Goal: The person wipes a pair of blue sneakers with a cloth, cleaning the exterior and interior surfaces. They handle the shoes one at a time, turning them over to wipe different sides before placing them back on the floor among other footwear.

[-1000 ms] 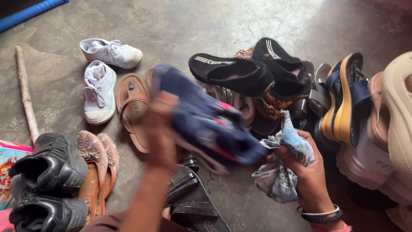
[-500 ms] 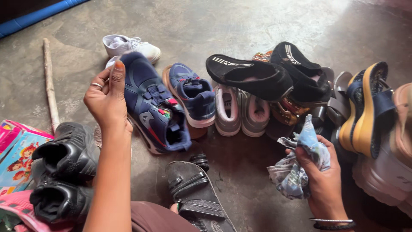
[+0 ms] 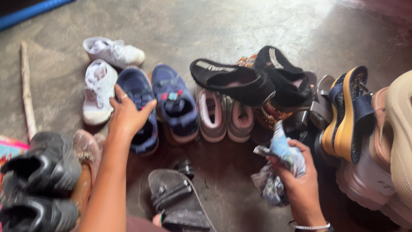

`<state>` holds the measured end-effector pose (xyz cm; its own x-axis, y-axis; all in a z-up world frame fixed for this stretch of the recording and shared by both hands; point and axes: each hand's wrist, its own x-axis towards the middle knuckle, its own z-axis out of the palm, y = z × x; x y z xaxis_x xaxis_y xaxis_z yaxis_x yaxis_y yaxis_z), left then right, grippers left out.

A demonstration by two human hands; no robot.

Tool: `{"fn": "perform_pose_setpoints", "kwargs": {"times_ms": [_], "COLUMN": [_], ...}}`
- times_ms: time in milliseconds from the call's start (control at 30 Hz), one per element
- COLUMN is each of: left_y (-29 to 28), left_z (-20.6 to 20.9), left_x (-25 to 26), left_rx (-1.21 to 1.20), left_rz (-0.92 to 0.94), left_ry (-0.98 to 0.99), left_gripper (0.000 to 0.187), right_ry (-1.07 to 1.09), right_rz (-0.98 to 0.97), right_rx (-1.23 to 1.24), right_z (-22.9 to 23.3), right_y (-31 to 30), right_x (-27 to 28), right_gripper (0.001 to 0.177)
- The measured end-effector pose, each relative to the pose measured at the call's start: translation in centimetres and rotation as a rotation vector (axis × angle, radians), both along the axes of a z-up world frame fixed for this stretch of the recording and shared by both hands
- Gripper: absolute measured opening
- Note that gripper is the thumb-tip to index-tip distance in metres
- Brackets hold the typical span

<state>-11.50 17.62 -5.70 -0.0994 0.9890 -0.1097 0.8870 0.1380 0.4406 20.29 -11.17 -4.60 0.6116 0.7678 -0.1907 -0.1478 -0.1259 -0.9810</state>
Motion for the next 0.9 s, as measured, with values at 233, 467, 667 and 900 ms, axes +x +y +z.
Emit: {"fn": "perform_pose_setpoints", "kwargs": {"times_ms": [233, 467, 667, 900], "left_y": [-1.6, -3.3, -5.9, -9.9], "left_z": [3.3, 5.4, 9.2, 5.5], "left_x": [2.1, 2.9, 3.1, 3.1], "left_rx": [-0.005, 0.116, -0.118, -0.489], "left_rz": [-0.075, -0.17, -0.295, -0.584], "left_ry": [0.137, 0.273, 0.225, 0.521], "left_gripper": [0.126, 0.093, 0.046, 0.058], "right_ry": [0.015, -0.146, -0.311, -0.656], "right_rz": [0.018, 0.128, 0.185, 0.233], "right_rx": [-0.042, -0.125, -0.125, 0.102], "right_z": [0.0, -0.4, -0.5, -0.1], "right_y": [0.2, 0.1, 0.0, -0.3], "right_x": [-0.2, -0.6, -0.6, -1.0], "right_gripper": [0.05, 0.053, 0.049, 0.056]}}
